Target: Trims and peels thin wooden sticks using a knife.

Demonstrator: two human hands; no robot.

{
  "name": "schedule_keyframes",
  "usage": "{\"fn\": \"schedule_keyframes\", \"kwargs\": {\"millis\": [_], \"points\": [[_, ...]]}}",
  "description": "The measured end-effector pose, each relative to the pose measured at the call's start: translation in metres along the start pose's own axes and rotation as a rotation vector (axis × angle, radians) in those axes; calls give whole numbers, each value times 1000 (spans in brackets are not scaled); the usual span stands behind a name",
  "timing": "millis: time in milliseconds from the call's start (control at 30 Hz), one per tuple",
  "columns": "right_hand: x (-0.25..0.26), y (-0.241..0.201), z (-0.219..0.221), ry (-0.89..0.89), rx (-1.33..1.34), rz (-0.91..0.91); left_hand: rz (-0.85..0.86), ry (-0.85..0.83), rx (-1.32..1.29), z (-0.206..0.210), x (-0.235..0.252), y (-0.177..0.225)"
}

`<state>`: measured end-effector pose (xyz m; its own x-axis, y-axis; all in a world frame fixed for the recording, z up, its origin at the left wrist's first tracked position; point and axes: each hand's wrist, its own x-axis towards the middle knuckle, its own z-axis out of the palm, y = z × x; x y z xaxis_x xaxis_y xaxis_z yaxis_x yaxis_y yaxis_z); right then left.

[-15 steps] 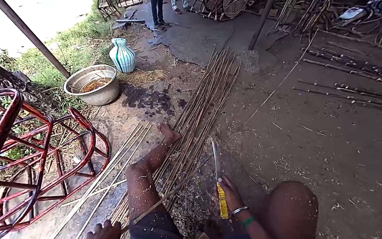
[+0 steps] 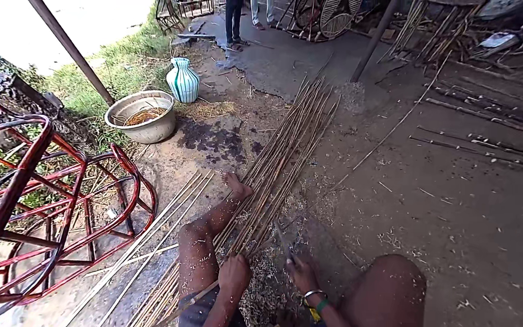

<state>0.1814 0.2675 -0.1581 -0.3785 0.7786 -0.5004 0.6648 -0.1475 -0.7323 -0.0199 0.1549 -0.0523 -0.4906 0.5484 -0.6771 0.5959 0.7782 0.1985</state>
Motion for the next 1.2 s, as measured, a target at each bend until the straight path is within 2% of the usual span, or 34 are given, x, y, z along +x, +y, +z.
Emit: {"fn": "schedule_keyframes", "kwargs": {"millis": [33,67,167,267,400,467,500,567,600,667,700,800,900,933,1000,1033,1100,1133,1200], "points": [[-6,-4,-3,-72,-72,-93,3,11,-42,-5,0,-5],[-4,-6,-6,-65,-74,-147,14,26,-77,-11,1,-12],[0,-4,-9,14,43,-83,20,33,-84,-15,-8,-23],[-6,-12,-11,-142,-65,-243,25,52,-66,-23,-13,-24],[-8,-16,-2,-96,92,-99,38,48,-52,-19,-19,-20],[-16,-23,-4,-228,-25,-216,47,59,-54,-19,-19,-19],[-13,-23,-5,-210,-42,-240,49,59,-54,-20,-18,-19],[-7,-11,-2,8,64,-138,45,46,-59,-15,-23,-19],[-4,-13,-2,31,58,-137,46,46,-55,-17,-23,-18],[-14,-23,-6,-183,-127,-265,48,36,-29,-21,-23,-18],[-17,-23,-8,-230,-168,-290,49,28,-23,-21,-24,-19],[-9,-8,-2,-21,53,-147,49,15,-25,-23,-26,-18],[-20,-21,-4,-250,-113,-304,69,5,-21,-25,-26,-21],[-18,-18,-5,-211,-107,-306,71,3,-27,-25,-25,-21],[-10,-5,-5,-15,38,-202,64,-10,-38,-23,-28,-21],[-6,-10,-5,-14,51,-200,62,-4,-44,-26,-25,-20],[-20,-18,-10,-207,-105,-293,66,-10,-50,-23,-25,-22],[-23,-17,-11,-222,-150,-295,71,-14,-54,-22,-24,-22],[-15,-8,-10,-22,-50,-181,76,-11,-72,-20,-24,-21]]}}
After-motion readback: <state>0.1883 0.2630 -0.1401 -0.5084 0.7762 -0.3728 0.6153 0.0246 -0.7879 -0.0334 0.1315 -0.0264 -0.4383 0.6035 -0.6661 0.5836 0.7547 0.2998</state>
